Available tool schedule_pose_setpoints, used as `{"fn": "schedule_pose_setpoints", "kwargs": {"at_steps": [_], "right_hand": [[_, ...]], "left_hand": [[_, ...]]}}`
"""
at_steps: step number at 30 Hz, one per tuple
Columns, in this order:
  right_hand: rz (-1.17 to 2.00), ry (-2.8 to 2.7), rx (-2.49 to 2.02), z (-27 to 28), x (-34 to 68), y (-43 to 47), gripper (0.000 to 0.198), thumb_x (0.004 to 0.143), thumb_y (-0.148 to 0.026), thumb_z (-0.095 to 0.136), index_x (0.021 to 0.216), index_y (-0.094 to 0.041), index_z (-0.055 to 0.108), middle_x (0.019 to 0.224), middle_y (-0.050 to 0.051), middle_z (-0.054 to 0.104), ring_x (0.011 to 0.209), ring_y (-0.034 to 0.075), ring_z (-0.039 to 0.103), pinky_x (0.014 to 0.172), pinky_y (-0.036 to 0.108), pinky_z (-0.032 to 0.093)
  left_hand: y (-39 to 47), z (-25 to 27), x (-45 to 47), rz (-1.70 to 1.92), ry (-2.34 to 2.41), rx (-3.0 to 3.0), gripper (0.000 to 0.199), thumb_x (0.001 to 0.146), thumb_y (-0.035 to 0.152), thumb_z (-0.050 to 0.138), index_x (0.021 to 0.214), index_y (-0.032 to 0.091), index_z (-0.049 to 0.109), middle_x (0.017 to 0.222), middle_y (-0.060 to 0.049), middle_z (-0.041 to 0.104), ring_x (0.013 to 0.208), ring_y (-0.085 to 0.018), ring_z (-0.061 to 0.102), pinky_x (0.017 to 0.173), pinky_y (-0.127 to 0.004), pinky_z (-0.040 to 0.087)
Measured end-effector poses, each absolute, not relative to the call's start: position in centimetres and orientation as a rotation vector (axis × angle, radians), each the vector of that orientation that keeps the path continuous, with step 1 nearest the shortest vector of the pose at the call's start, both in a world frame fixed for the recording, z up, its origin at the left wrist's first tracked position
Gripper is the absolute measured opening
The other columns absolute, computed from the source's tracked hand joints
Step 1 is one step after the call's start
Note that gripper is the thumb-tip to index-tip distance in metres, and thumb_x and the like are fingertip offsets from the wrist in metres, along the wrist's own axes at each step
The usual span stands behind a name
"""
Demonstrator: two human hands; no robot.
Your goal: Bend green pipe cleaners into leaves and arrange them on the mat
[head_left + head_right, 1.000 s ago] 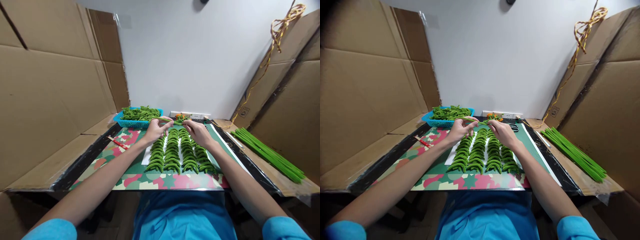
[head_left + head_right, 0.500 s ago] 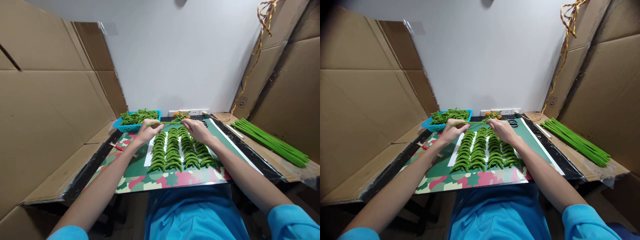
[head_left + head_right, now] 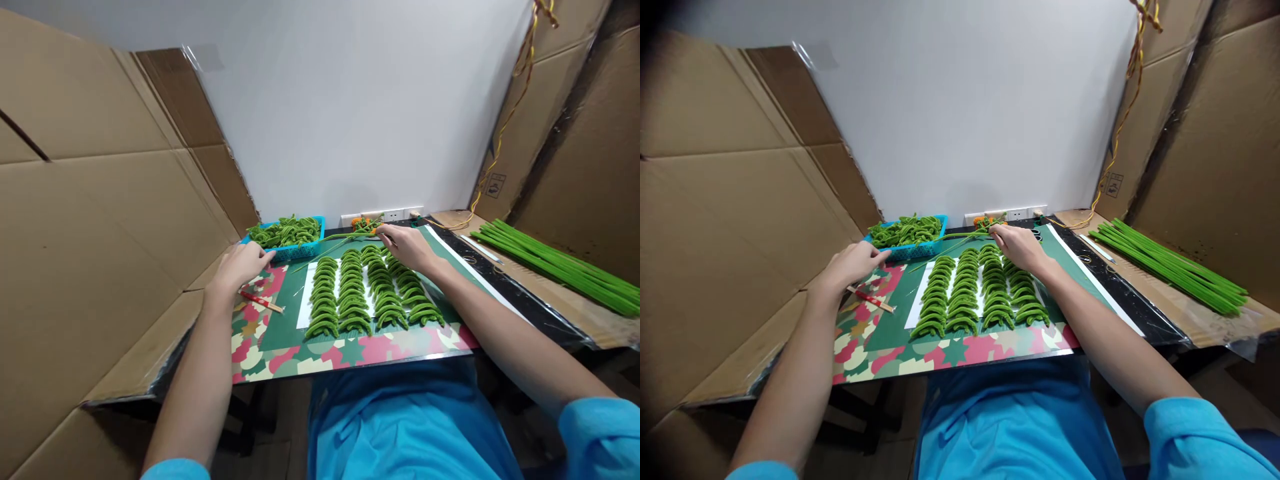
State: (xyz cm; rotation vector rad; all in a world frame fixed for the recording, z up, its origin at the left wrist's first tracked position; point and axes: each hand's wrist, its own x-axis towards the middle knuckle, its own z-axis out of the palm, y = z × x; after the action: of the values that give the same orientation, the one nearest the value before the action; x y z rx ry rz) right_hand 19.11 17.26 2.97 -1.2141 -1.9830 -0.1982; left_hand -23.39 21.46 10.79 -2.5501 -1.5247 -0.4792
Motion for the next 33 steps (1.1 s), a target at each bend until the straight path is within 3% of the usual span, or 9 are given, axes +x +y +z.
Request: {"fn": "schedule_pose_setpoints", "kwargs": {"at_steps": [4, 9, 12, 14, 17, 24, 26, 29, 33], "right_hand": [[-0.160, -2.025, -1.142, 3.0, 18.8, 17.1, 0.022, 0.108, -0.031, 0.056, 0.121, -0.024, 0.072, 0.116, 0.009, 0.081, 0.089, 0.024, 0.075, 0.077, 0.031, 0.049], [-0.085, -2.024, -1.068, 3.1, 18.4, 17.0, 0.020, 0.107, -0.032, 0.057, 0.114, -0.025, 0.075, 0.113, 0.009, 0.080, 0.088, 0.023, 0.073, 0.079, 0.031, 0.050], [-0.022, -1.978, -1.025, 3.4, 18.1, 16.7, 0.022, 0.107, -0.034, 0.057, 0.113, -0.024, 0.075, 0.110, 0.009, 0.079, 0.086, 0.022, 0.072, 0.079, 0.031, 0.050], [0.026, -1.932, -0.999, 3.7, 17.9, 16.6, 0.025, 0.107, -0.037, 0.055, 0.110, -0.023, 0.076, 0.107, 0.010, 0.079, 0.086, 0.022, 0.071, 0.081, 0.033, 0.050], [0.113, -1.839, -0.980, 3.9, 17.6, 16.7, 0.030, 0.105, -0.045, 0.056, 0.104, -0.022, 0.076, 0.102, 0.010, 0.079, 0.084, 0.023, 0.068, 0.082, 0.035, 0.050], [0.563, -1.683, -0.931, 5.0, 18.1, 17.6, 0.052, 0.096, -0.065, 0.063, 0.076, -0.018, 0.070, 0.064, 0.006, 0.068, 0.058, 0.019, 0.060, 0.060, 0.032, 0.048], [0.703, -1.692, -0.860, 5.4, 18.4, 17.3, 0.055, 0.097, -0.069, 0.058, 0.081, -0.018, 0.071, 0.077, 0.009, 0.075, 0.066, 0.021, 0.067, 0.062, 0.034, 0.053], [0.950, -1.597, -0.636, 6.0, 18.4, 16.4, 0.051, 0.095, -0.071, 0.061, 0.092, -0.022, 0.075, 0.123, 0.013, 0.079, 0.109, 0.026, 0.074, 0.091, 0.042, 0.059], [1.378, -1.362, -0.222, 6.5, 17.5, 15.3, 0.032, 0.084, -0.056, 0.083, 0.102, -0.030, 0.082, 0.158, 0.002, 0.062, 0.151, 0.030, 0.051, 0.124, 0.050, 0.040]], "left_hand": [[20.9, 10.8, -21.9, -0.532, -1.682, -2.370, 0.033, 0.095, 0.044, 0.062, 0.118, 0.023, 0.073, 0.063, -0.001, 0.069, 0.062, -0.024, 0.061, 0.063, -0.031, 0.037], [19.2, 11.0, -17.8, -0.613, -1.585, -2.443, 0.041, 0.105, 0.052, 0.046, 0.119, 0.024, 0.074, 0.105, -0.008, 0.081, 0.092, -0.026, 0.073, 0.073, -0.032, 0.047], [18.2, 10.9, -15.1, -0.706, -1.381, -2.699, 0.050, 0.108, 0.056, 0.040, 0.135, 0.025, 0.069, 0.140, -0.009, 0.072, 0.119, -0.029, 0.069, 0.090, -0.034, 0.050], [17.8, 10.8, -13.9, -0.715, -1.357, -2.779, 0.046, 0.107, 0.055, 0.044, 0.130, 0.025, 0.072, 0.133, -0.008, 0.075, 0.114, -0.029, 0.071, 0.088, -0.034, 0.049], [18.1, 10.7, -12.8, -0.721, -1.327, -2.854, 0.037, 0.105, 0.050, 0.050, 0.105, 0.025, 0.077, 0.095, -0.005, 0.081, 0.084, -0.024, 0.072, 0.076, -0.032, 0.047], [19.0, 10.6, -9.6, -1.020, -1.296, -2.978, 0.039, 0.099, 0.048, 0.059, 0.076, 0.020, 0.071, 0.062, -0.001, 0.065, 0.059, -0.017, 0.053, 0.063, -0.029, 0.039], [19.0, 10.3, -8.4, -1.125, -1.316, -3.035, 0.039, 0.096, 0.050, 0.062, 0.077, 0.018, 0.074, 0.057, 0.001, 0.059, 0.056, -0.015, 0.049, 0.057, -0.028, 0.036], [18.6, 9.3, -7.1, -1.226, -1.351, -3.211, 0.045, 0.093, 0.057, 0.065, 0.087, 0.014, 0.079, 0.057, 0.001, 0.059, 0.049, -0.012, 0.047, 0.048, -0.025, 0.034], [17.4, 8.0, -6.6, -1.243, -1.378, -3.506, 0.061, 0.089, 0.069, 0.068, 0.100, 0.010, 0.079, 0.068, -0.004, 0.071, 0.043, -0.011, 0.053, 0.041, -0.025, 0.042]]}}
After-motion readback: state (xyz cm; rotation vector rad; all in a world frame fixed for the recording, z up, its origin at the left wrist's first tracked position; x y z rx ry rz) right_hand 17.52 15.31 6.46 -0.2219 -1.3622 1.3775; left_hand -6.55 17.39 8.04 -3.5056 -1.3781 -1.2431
